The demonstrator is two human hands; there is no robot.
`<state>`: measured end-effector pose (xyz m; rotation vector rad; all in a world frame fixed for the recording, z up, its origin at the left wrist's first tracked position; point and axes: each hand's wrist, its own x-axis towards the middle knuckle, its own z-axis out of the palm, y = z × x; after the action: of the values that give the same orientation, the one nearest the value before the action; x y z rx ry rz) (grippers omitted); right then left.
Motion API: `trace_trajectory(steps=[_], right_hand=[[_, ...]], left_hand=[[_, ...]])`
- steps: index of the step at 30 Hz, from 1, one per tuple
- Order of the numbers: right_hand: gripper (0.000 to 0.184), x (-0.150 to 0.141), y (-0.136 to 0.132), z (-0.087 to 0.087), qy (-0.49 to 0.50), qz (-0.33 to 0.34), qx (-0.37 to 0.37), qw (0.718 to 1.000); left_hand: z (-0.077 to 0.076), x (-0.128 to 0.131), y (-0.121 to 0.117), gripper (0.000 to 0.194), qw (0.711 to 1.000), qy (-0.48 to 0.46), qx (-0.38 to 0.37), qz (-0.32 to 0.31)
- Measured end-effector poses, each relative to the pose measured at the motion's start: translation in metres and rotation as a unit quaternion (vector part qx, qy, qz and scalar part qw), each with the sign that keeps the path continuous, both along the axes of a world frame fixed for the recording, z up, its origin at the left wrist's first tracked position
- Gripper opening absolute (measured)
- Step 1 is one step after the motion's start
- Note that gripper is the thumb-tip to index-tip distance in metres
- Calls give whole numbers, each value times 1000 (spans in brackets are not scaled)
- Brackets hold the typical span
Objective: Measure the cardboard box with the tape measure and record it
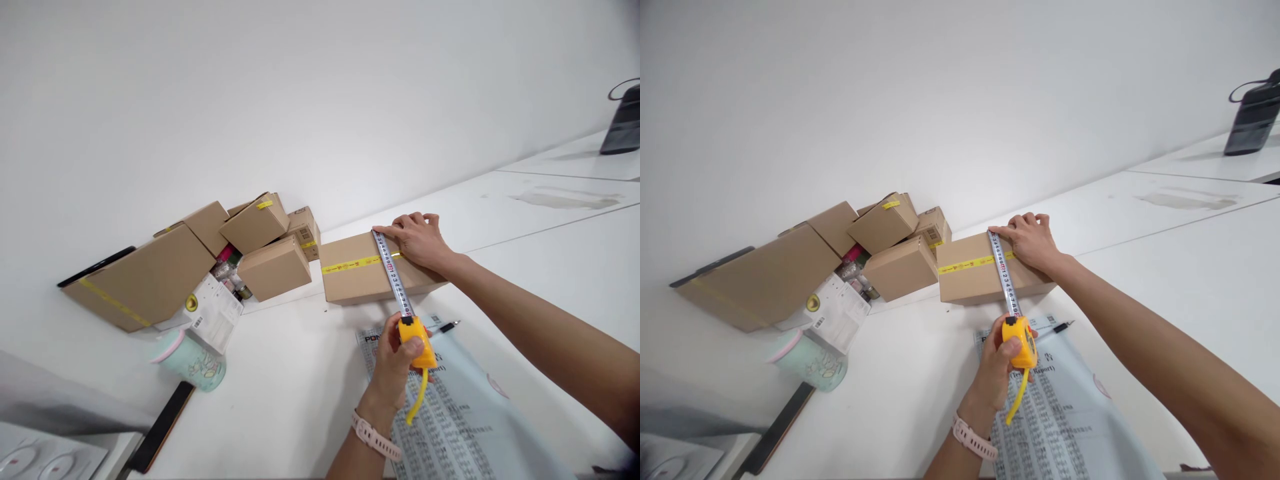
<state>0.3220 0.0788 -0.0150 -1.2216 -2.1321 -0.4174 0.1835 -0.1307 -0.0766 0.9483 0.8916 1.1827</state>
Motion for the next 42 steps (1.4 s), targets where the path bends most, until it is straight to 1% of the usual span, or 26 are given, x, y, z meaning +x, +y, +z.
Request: trace_trajectory(steps=[4,8,11,14,16,18,20,22,24,26,29,32,34,35,37,38,39,40,41,42], right_hand=[[58,0,0,0,8,3,4,1000],[60,0,-5,1,17,1,-7,1000],[61,0,-9,1,26,-2,-14,1000],[56,1,-10,1,28,0,-29,999],[53,2,-11,1,36,2,-46,998],[50,2,-15,0,47,2,-50,998],[48,0,-25,-3,58,-2,-28,998],[45,-3,-39,-7,69,-14,10,997],[44,-7,-54,-13,82,-28,45,995],[43,-10,-65,-24,93,-30,69,993],[42,-12,-71,-51,99,-12,89,991],[39,-10,-67,-82,93,18,83,992],[37,-8,-64,-95,92,37,62,993],[37,-7,-65,-97,97,43,47,993],[39,-7,-70,-90,138,49,4,989],[42,-7,-75,-82,178,55,-30,982],[46,-6,-83,-71,227,70,-75,968],[50,-5,-92,-60,288,96,-129,944],[54,-4,-103,-49,343,144,-199,907],[59,-1,-114,-39,385,204,-264,860]], left_hand=[[-1,0,1,68,1000,0,-1,-1],[0,-1,-3,66,1000,-24,4,-3],[3,-6,-12,70,999,-41,32,-14],[0,-15,-30,77,998,-13,53,-35],[-9,-24,-45,84,998,20,48,-42],[-24,-37,-61,94,998,34,38,-20],[-40,-52,-76,100,998,26,44,31],[-52,-68,-89,95,993,18,60,96],[-59,-82,-99,86,986,21,57,156],[-61,-91,-107,81,978,22,41,205],[-60,-93,-116,82,969,15,35,243],[-60,-89,-123,85,973,16,37,227],[-58,-86,-128,86,979,21,34,198],[-56,-85,-131,88,983,24,27,181],[-53,-83,-137,94,989,34,0,147],[-51,-82,-139,97,991,41,-21,129],[-49,-81,-141,98,992,48,-45,109],[-48,-79,-143,97,992,57,-72,87],[-48,-77,-144,91,991,69,-99,64],[-49,-75,-144,84,988,83,-123,41]])
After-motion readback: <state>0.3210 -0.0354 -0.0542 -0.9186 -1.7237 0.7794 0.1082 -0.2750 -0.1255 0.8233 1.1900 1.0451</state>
